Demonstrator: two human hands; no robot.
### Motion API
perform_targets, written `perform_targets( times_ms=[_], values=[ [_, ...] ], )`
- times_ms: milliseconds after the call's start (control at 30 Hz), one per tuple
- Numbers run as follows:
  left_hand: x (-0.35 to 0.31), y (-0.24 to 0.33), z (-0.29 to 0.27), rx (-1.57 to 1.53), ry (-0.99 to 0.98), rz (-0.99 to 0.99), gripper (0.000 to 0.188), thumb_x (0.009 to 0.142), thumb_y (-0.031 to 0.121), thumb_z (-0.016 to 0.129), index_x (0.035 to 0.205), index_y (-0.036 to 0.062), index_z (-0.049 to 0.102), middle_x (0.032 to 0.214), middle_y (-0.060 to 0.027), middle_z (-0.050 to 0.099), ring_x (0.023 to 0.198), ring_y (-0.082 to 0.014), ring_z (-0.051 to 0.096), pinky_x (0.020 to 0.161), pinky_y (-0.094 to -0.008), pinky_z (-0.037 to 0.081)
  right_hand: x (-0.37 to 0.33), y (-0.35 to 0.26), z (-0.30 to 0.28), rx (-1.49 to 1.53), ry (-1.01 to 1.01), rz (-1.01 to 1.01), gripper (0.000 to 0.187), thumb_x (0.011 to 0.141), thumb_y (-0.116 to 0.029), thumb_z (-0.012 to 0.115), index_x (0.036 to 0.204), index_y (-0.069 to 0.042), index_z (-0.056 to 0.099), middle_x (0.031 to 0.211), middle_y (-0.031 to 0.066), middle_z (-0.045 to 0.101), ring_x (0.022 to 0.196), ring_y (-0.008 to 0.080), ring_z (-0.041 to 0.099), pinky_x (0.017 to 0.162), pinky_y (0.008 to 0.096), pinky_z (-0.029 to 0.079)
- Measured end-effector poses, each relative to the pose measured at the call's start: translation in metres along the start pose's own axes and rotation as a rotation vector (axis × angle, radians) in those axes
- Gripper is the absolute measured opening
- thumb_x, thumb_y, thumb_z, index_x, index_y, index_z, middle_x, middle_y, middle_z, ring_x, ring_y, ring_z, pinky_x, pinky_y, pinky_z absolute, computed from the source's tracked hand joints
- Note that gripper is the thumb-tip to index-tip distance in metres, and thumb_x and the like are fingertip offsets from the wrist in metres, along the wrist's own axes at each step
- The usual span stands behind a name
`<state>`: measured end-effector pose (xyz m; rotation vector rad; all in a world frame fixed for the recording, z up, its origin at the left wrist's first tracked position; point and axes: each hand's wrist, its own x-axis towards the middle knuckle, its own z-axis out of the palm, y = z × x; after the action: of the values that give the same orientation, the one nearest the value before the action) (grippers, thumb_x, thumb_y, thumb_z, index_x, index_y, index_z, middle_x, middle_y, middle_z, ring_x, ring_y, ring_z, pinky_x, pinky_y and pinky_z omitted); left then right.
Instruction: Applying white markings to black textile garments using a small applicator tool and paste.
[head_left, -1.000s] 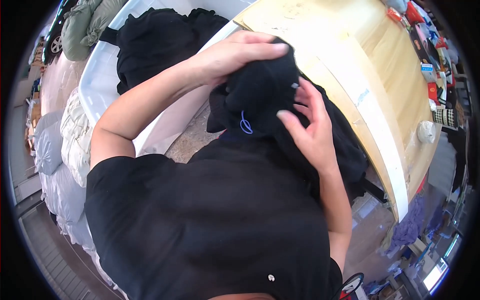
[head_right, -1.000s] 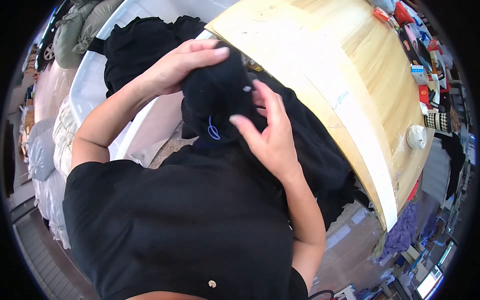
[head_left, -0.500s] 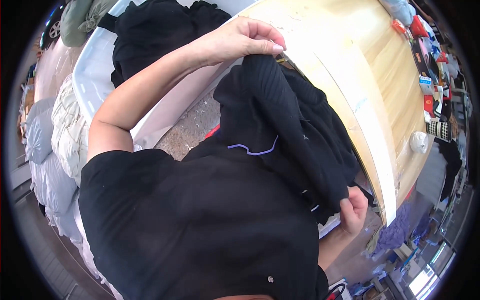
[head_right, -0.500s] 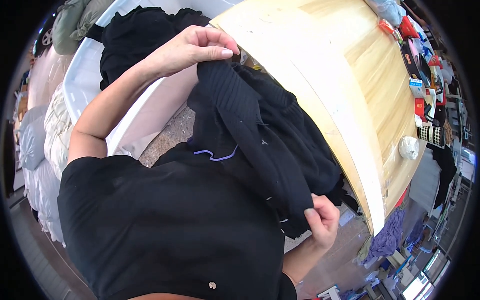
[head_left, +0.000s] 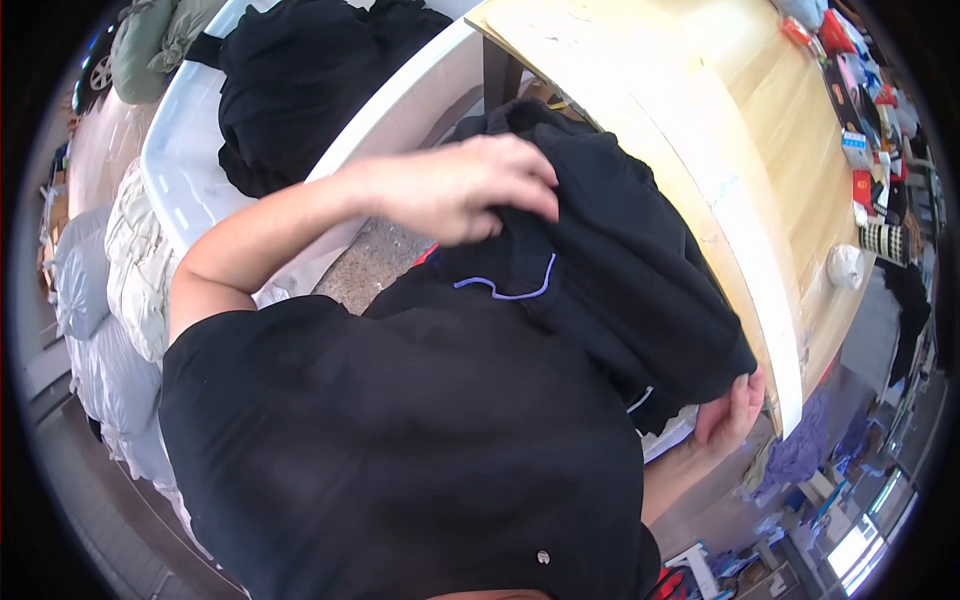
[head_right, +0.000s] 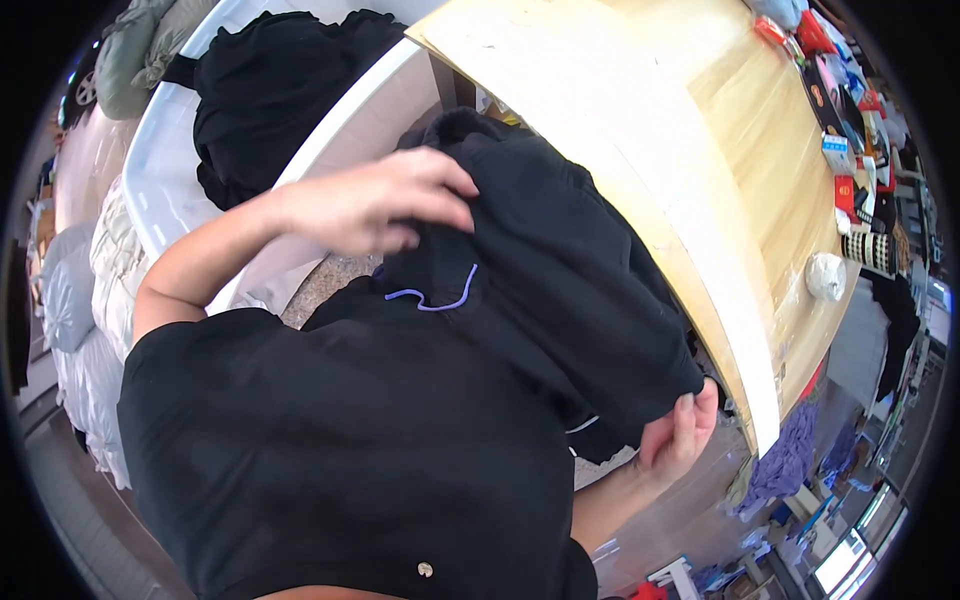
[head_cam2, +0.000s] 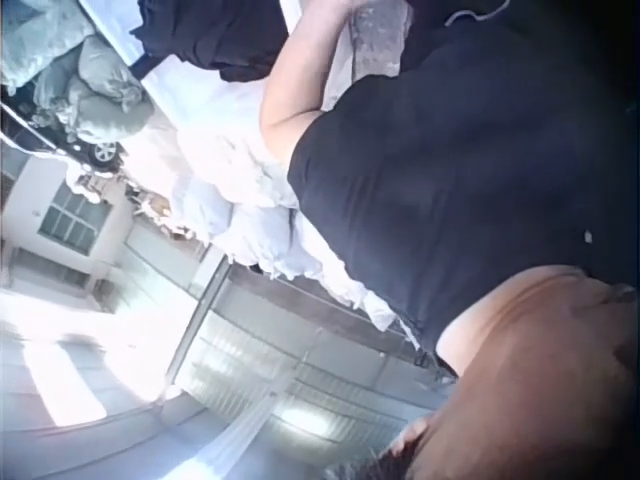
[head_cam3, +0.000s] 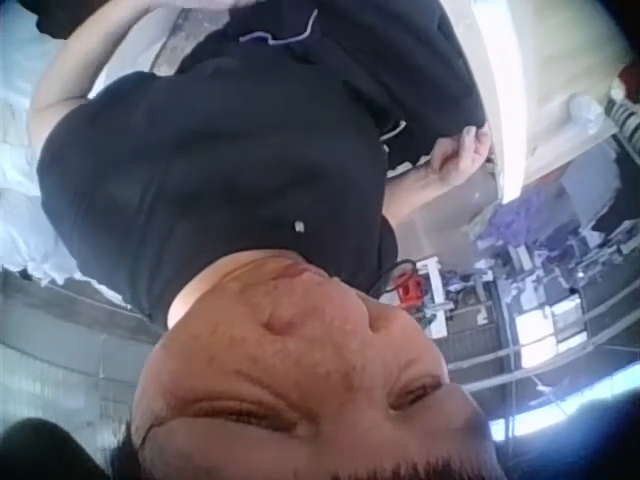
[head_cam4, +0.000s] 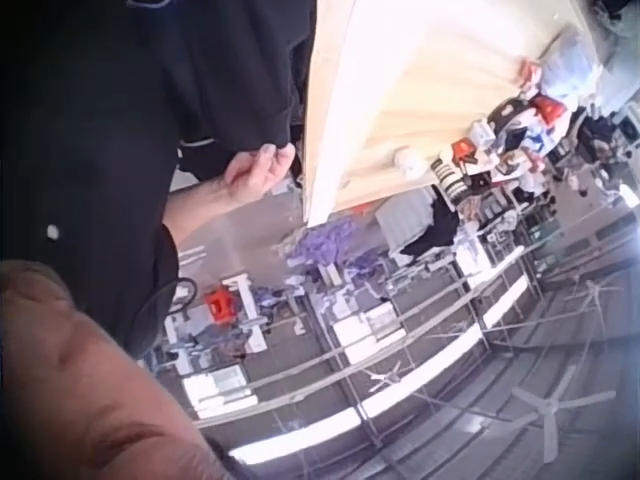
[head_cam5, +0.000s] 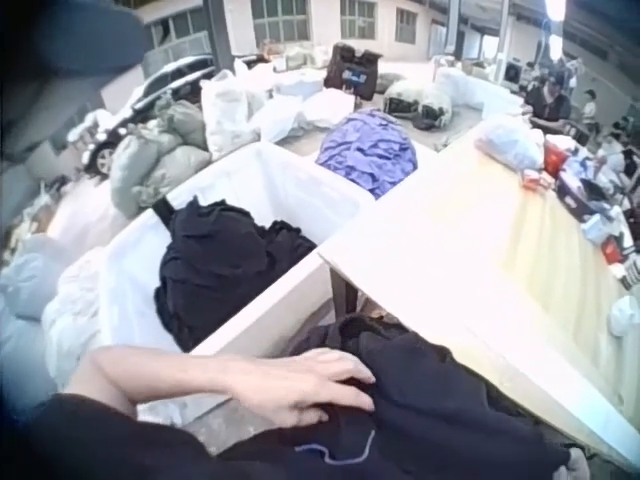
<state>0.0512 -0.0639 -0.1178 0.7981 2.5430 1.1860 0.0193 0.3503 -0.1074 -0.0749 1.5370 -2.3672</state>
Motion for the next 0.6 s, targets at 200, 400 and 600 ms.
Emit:
perform_targets(
  times_ms=[200, 400, 600],
  values=[
    [0.011, -0.005, 0.045, 0.32, 0.058, 0.187, 0.052, 0.069, -0.001, 0.064, 0.12, 0.0097, 0.054, 0.127, -0.0166, 0.044, 0.123, -0.0327, 0.04, 0.103, -0.0516, 0.029, 0.028, 0.008, -0.003, 0.222, -0.024, 0.004, 0.023, 0.091, 0.005, 0.045, 0.113, 0.004, 0.053, 0.114, 0.0175, 0.059, 0.108, 0.0227, 0.058, 0.099, 0.0362, 0.043],
    [0.044, -0.022, 0.018, -0.137, 0.416, -0.017, 0.025, 0.078, -0.001, 0.051, 0.101, 0.0003, 0.058, 0.09, -0.0142, 0.063, 0.087, -0.0271, 0.063, 0.08, -0.032, 0.049, 0.068, 0.016, 0.007, 0.204, 0.184, 0.031, 0.038, 0.091, -0.001, 0.049, 0.128, 0.001, 0.043, 0.112, 0.0182, 0.06, 0.107, 0.0256, 0.058, 0.097, 0.0423, 0.044],
    [0.073, -0.014, -0.089, -0.676, 0.239, -0.37, 0.025, 0.083, 0.021, 0.07, 0.101, 0.0039, 0.066, 0.09, -0.0008, 0.066, 0.08, -0.0069, 0.061, 0.077, -0.0205, 0.049, 0.088, 0.019, 0.034, -0.298, 0.06, -0.158, 0.035, 0.086, 0.002, 0.058, 0.121, 0.004, 0.051, 0.098, 0.0088, 0.062, 0.091, 0.0168, 0.062, 0.089, 0.0314, 0.049]
  ],
)
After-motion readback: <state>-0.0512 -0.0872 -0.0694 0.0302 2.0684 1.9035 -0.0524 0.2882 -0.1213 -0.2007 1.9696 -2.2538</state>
